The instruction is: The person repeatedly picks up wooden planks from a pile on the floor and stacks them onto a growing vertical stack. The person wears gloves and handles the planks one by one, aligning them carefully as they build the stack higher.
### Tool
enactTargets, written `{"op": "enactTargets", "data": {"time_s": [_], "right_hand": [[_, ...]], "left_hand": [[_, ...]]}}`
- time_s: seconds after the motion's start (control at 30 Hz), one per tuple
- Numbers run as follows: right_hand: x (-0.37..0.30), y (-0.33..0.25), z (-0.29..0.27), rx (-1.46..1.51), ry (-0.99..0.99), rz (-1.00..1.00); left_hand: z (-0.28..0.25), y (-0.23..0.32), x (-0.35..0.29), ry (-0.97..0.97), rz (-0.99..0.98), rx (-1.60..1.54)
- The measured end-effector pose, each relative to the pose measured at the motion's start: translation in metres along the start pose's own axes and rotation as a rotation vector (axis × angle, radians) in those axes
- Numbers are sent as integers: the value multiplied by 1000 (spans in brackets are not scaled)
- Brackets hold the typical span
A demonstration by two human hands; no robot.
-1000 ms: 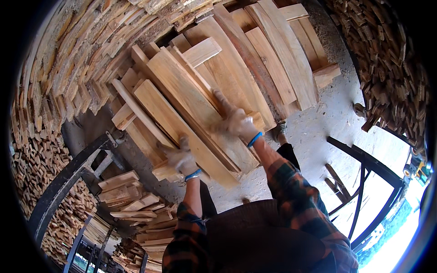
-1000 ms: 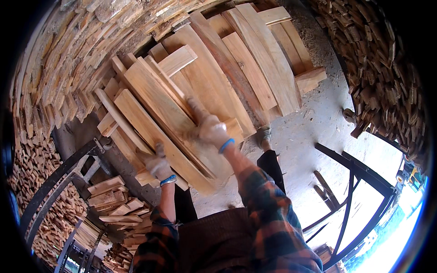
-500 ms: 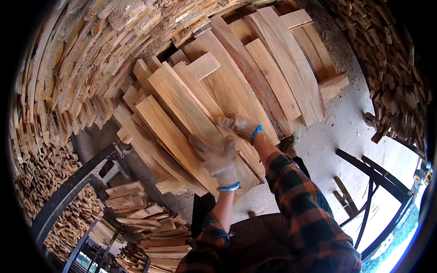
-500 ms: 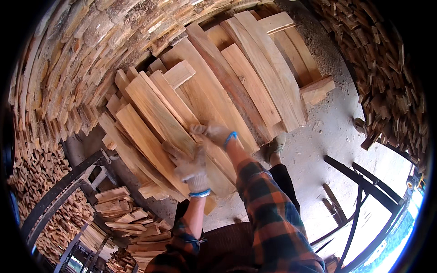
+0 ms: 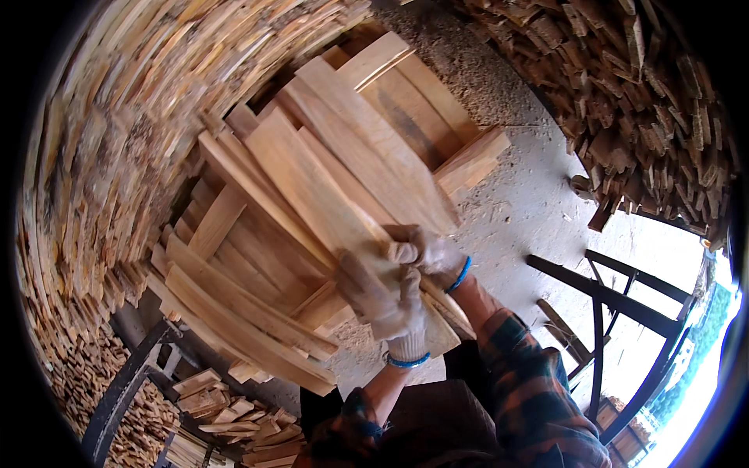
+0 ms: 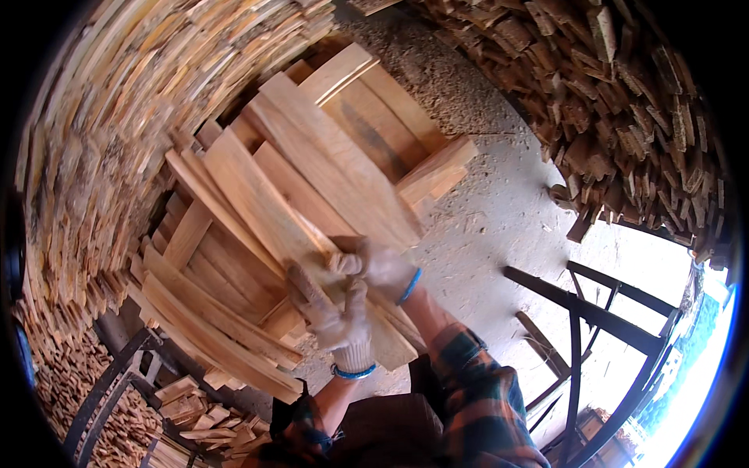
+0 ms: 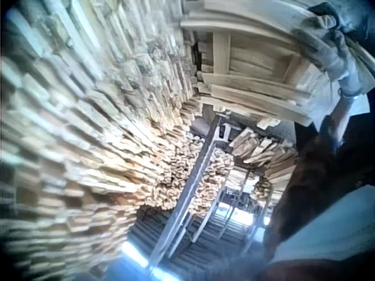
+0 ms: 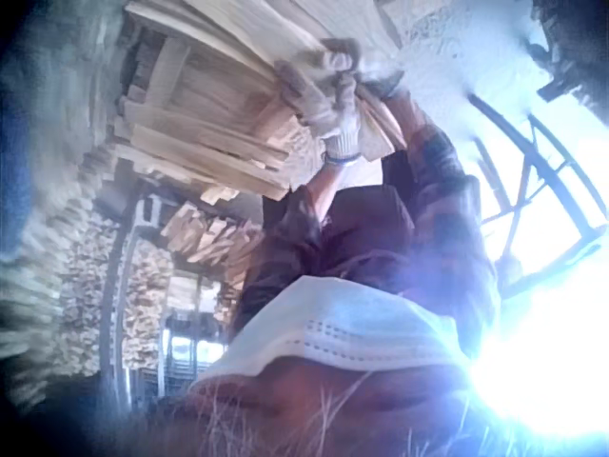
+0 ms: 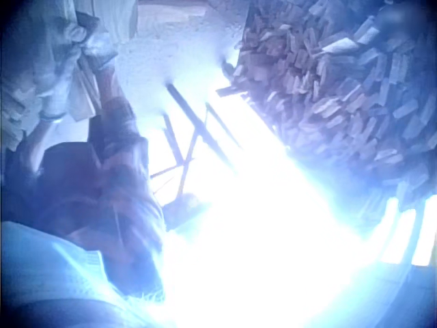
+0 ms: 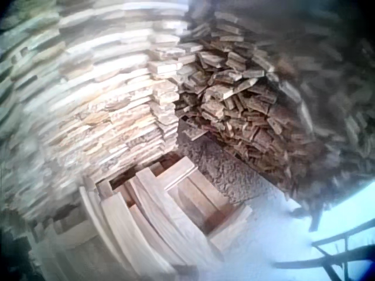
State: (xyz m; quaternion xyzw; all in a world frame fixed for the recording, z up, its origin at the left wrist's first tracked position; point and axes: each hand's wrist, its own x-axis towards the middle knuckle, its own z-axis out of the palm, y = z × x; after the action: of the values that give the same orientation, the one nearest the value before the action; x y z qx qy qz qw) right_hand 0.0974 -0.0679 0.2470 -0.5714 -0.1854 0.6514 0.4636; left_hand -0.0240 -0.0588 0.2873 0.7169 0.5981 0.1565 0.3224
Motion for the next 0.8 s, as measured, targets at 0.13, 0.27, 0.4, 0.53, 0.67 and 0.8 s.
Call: {"op": "enactTargets", "data": {"time_s": [0.13,0.27,0.4,0.53,0.67,0.8], "right_hand": [[29,-16,-137,-233,40,-267],[94,-11,-265,-991,541,127],[117,-29,-227,-694,495,60],[105,-2,-252,-984,588,-103],[108,-38,-236,-814,525,86],[83,-24,-275,-738,503,-22]], "left_hand": [[78,81,34,-42,138,-158],[172,133,62,-365,149,-197],[160,77,97,-666,-92,-460],[162,35,105,-136,-71,-823],[189,24,134,-135,-55,-417],[223,111,151,-236,-112,335]]}}
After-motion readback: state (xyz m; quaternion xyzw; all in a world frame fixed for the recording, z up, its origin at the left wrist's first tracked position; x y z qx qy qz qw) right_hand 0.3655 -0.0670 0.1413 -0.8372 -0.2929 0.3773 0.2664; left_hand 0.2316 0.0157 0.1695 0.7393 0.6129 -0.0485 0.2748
